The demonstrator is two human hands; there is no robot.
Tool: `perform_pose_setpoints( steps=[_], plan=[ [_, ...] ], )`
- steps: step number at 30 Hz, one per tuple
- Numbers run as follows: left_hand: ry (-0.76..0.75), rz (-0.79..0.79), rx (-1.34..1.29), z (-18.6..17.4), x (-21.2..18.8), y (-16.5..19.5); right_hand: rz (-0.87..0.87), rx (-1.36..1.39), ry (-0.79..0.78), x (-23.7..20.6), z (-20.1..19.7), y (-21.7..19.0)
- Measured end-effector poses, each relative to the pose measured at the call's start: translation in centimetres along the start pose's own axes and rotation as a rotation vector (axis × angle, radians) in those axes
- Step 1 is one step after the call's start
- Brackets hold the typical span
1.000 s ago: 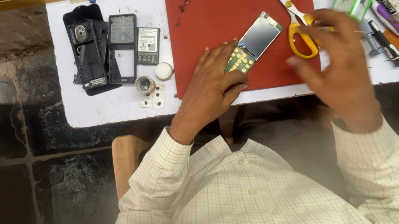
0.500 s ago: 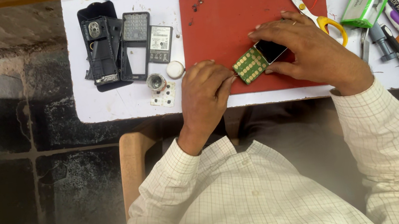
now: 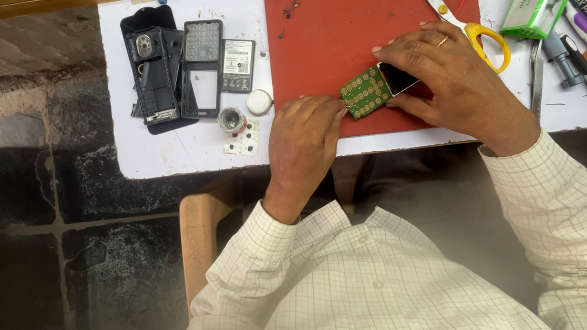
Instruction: The person opens a small parts box and selects a tiny component, then uses scissors to trim a wire on a disassembled mobile phone. They apply flux paste to the circuit board and use a soldering iron with tweezers to solder the component onto the board.
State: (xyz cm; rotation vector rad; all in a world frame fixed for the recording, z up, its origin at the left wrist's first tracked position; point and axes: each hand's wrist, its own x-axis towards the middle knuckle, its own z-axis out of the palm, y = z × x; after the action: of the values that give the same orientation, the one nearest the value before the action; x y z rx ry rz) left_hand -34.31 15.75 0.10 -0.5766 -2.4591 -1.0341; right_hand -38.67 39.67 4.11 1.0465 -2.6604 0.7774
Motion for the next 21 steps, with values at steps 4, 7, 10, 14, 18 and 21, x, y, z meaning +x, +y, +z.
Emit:
perform_pose_setpoints(
  steps=[4,7,10,14,18,21],
  plan=[
    [-0.020,0.052,0.064,-0.13,-0.17,0.29,-0.002,0.001,0.006,-0.32,-0.15,-0.13],
    [-0.016,0.039,0.063,-0.07,-0.05,0.22,-0.005,0.003,0.012,-0.40,-0.04,-0.03],
    [-0.027,0.050,0.061,-0.07,-0.01,0.21,-0.008,-0.001,0.018,-0.46,0.03,0.07],
    [-0.041,0.044,0.055,-0.07,0.06,0.18,-0.009,-0.018,0.014,-0.44,0.05,0.00],
    [-0.058,0.049,0.062,-0.14,0.15,0.15,-0.009,-0.021,0.013,-0.29,0.06,-0.17],
    [-0.072,0.051,0.075,-0.21,0.27,0.14,-0.023,-0.017,0.014,-0.25,0.04,-0.20]
  ],
)
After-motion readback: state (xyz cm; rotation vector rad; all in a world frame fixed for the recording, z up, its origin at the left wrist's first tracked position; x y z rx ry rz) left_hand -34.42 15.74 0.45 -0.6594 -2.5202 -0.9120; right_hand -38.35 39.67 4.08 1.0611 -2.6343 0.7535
